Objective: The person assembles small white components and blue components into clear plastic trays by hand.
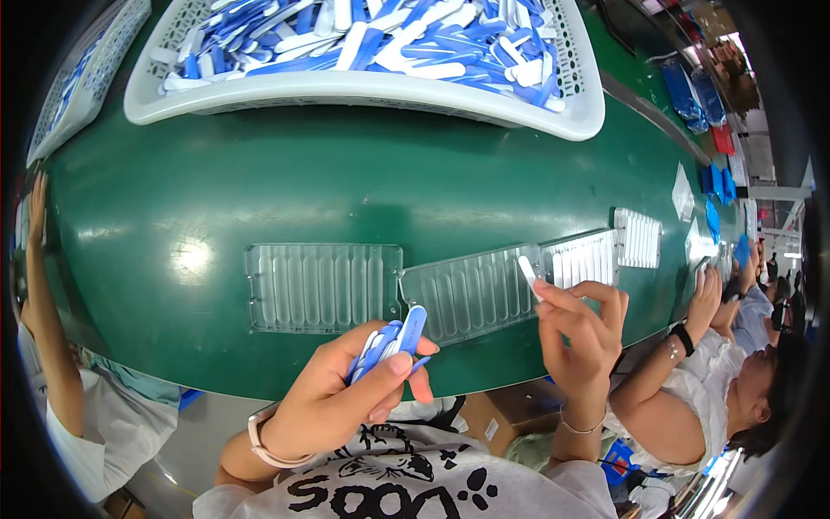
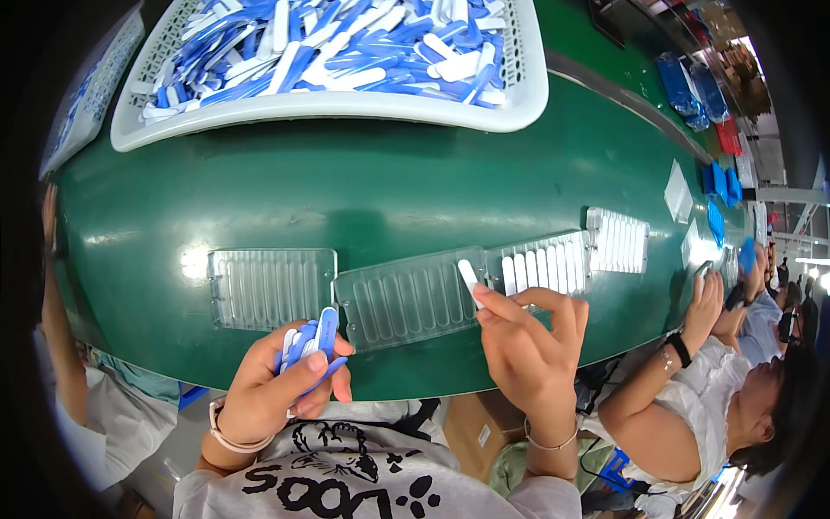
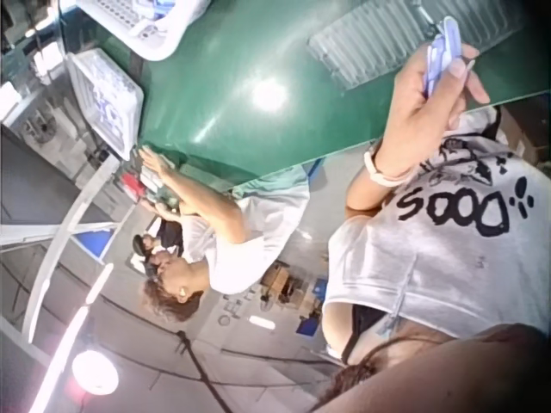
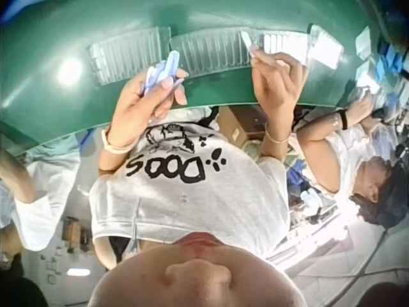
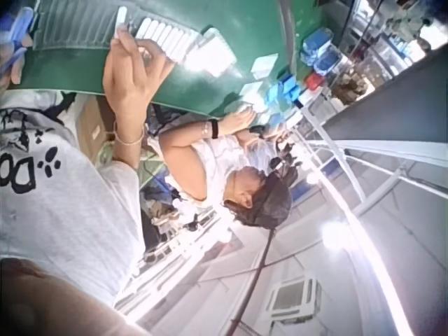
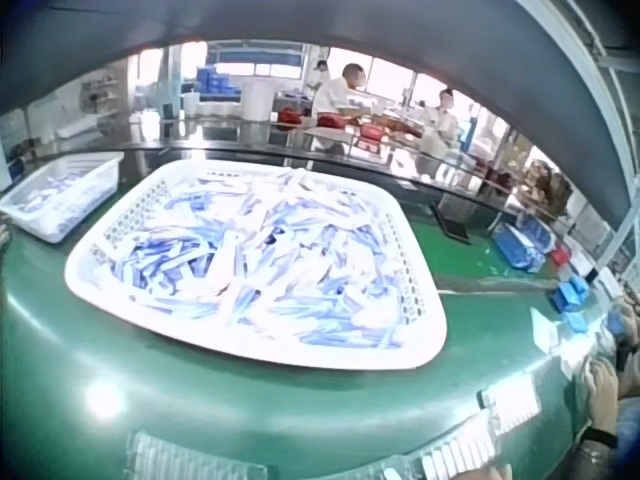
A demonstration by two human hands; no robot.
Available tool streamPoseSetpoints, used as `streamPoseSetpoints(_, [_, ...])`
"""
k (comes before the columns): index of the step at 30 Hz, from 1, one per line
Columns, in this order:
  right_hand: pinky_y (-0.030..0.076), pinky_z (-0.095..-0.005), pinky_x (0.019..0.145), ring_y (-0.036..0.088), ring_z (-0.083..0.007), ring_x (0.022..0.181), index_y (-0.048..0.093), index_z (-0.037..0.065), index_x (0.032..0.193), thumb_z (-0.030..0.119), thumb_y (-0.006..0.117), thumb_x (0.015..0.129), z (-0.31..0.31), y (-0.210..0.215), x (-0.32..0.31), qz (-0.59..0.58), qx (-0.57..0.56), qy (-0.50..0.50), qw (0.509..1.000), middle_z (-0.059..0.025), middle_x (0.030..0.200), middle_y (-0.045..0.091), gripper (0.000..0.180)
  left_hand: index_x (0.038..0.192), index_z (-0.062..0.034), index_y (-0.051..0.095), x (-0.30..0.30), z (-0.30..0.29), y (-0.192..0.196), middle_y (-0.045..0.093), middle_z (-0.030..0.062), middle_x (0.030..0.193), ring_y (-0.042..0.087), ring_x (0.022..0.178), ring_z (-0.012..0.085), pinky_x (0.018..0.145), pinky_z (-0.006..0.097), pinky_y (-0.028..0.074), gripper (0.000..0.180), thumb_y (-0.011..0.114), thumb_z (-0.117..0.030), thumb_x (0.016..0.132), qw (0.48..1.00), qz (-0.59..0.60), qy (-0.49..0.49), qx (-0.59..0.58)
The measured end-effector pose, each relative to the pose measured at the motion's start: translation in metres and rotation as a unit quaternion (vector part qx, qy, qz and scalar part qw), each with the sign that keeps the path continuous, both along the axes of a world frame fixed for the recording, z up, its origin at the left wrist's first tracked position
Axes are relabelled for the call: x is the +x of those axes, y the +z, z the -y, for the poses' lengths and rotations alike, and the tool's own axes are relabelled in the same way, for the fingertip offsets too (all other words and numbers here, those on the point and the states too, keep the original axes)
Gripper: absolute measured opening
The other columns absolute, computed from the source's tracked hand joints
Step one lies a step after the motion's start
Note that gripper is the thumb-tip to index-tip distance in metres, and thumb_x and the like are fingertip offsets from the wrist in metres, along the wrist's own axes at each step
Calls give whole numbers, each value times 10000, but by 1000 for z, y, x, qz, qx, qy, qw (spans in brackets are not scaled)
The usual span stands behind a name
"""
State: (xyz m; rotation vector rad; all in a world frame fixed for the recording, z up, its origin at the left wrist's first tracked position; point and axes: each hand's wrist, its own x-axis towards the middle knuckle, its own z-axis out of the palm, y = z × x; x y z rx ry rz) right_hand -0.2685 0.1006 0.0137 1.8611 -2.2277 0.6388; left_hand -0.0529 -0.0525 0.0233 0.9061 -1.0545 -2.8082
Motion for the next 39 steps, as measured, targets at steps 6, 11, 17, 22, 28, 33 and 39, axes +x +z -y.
streamPoseSetpoints(6, [277,-341,779,478,-173,875,653,131,1031,258,709,710,5,31,26,-94,158,-15,983,66,1022,663,350,963,4,607,-1,3,4,644,31,674,416,505,17,462,174,314,233,577,-222,915,998,50,-28,0])
streamPoseSetpoints(11, [276,-365,828,460,-190,882,650,118,1079,383,677,759,8,25,23,-41,108,-34,993,-10,1018,654,416,915,7,609,4,-5,1,645,29,684,453,529,15,481,176,333,223,622,-215,889,996,48,-24,-66])
streamPoseSetpoints(17, [460,-272,624,599,-189,710,670,4,897,27,766,674,26,26,47,404,34,97,909,-94,945,667,244,879,11,608,4,-19,4,636,19,690,600,658,48,553,179,419,173,648,-157,873,996,33,-30,-82])
streamPoseSetpoints(22, [434,-217,634,607,-102,711,628,-10,872,-45,685,751,17,25,53,597,-21,-35,801,-128,858,687,139,851,39,592,9,-18,-1,635,68,727,630,620,98,496,195,409,170,664,-115,845,993,46,-26,-103])
streamPoseSetpoints(28, [427,-246,625,627,-163,740,588,40,832,-61,664,746,18,-8,14,270,-135,-28,953,-109,869,700,153,900,46,633,10,-22,0,660,96,788,652,685,148,594,223,482,153,686,-64,807,993,44,18,-108])
streamPoseSetpoints(33, [367,-297,626,605,-186,759,559,70,800,-50,679,687,7,-13,9,64,-14,71,995,-7,979,694,204,965,2,666,16,-23,-13,664,120,847,650,675,188,569,237,488,223,688,-10,744,873,-59,29,-483])
streamPoseSetpoints(39, [292,-361,778,535,-222,964,573,130,842,151,710,704,-2,-4,11,-27,61,42,997,47,1059,674,196,959,-18,686,12,-23,-16,650,84,838,514,509,113,429,221,359,305,704,-51,656,576,-150,73,-800])
